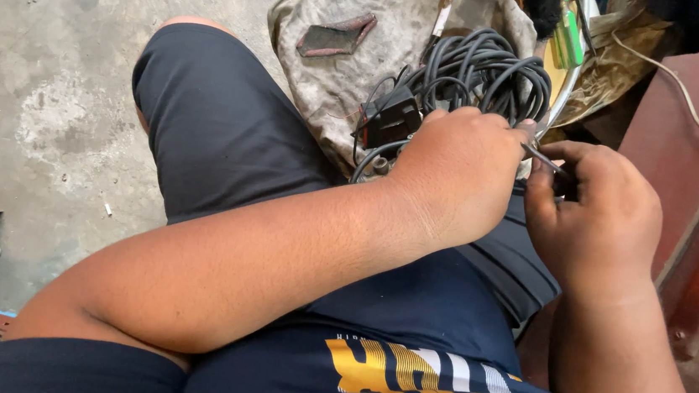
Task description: Securing fasteners on a mechanical component using a screwdriver and manual manipulation of parts.
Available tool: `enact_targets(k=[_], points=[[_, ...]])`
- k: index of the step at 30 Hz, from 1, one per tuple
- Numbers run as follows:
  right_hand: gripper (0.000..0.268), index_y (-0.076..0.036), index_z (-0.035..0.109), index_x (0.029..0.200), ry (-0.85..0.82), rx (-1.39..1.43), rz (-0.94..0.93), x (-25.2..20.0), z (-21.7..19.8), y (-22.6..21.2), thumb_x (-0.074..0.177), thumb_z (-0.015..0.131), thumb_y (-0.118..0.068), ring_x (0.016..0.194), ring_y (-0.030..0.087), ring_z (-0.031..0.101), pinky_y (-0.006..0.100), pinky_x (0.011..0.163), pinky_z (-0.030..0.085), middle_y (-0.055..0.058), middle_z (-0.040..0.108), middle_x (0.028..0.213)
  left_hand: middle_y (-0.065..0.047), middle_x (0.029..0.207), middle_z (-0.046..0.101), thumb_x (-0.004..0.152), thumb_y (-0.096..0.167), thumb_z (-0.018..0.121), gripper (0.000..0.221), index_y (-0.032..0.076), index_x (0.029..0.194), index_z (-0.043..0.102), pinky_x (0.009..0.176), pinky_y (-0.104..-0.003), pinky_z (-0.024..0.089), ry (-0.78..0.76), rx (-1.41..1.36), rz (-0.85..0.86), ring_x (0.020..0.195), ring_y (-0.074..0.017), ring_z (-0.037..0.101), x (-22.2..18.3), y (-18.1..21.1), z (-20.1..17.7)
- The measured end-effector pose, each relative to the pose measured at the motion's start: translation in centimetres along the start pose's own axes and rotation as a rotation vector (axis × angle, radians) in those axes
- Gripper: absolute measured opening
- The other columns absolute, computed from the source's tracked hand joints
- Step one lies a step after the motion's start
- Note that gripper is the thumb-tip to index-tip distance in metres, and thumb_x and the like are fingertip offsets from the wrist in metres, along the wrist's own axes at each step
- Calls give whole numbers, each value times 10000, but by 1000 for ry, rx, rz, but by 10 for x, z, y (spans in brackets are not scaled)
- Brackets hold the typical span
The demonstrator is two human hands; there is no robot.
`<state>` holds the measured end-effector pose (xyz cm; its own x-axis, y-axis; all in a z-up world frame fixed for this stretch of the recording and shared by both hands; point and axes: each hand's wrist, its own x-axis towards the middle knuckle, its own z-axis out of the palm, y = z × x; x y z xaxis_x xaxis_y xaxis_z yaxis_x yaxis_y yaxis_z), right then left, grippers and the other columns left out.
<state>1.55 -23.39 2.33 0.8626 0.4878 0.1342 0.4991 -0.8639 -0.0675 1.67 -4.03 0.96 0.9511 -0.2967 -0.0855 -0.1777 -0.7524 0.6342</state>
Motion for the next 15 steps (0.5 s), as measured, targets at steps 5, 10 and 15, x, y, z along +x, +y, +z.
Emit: enact_targets(k=[5,10,15], points=[[242,-122,801,1128,-138,-104,151,15,-9,-19,987,642,-237,938,355,703,492,721,529,86,765,1003,-54,908,744,881,123,559,324,149,1158,725,754,-454,540,-65,-71,-78,849,-328,693,8,3,-7],[231,-130,792,1094,-150,-199,142,18,-7,-16,997,644,-278,921,365,702,498,716,532,80,763,987,-42,868,745,863,96,553,199,187,918,722,711,-445,565,-184,-199,-197,826,-309,706,12,6,-27],[243,-89,726,999,-170,-277,93,20,0,-5,909,672,-307,821,398,669,510,655,510,128,711,886,-54,773,723,880,147,589,176,141,742,697,663,-434,550,-211,-186,-227,742,-302,694,13,8,-24]])
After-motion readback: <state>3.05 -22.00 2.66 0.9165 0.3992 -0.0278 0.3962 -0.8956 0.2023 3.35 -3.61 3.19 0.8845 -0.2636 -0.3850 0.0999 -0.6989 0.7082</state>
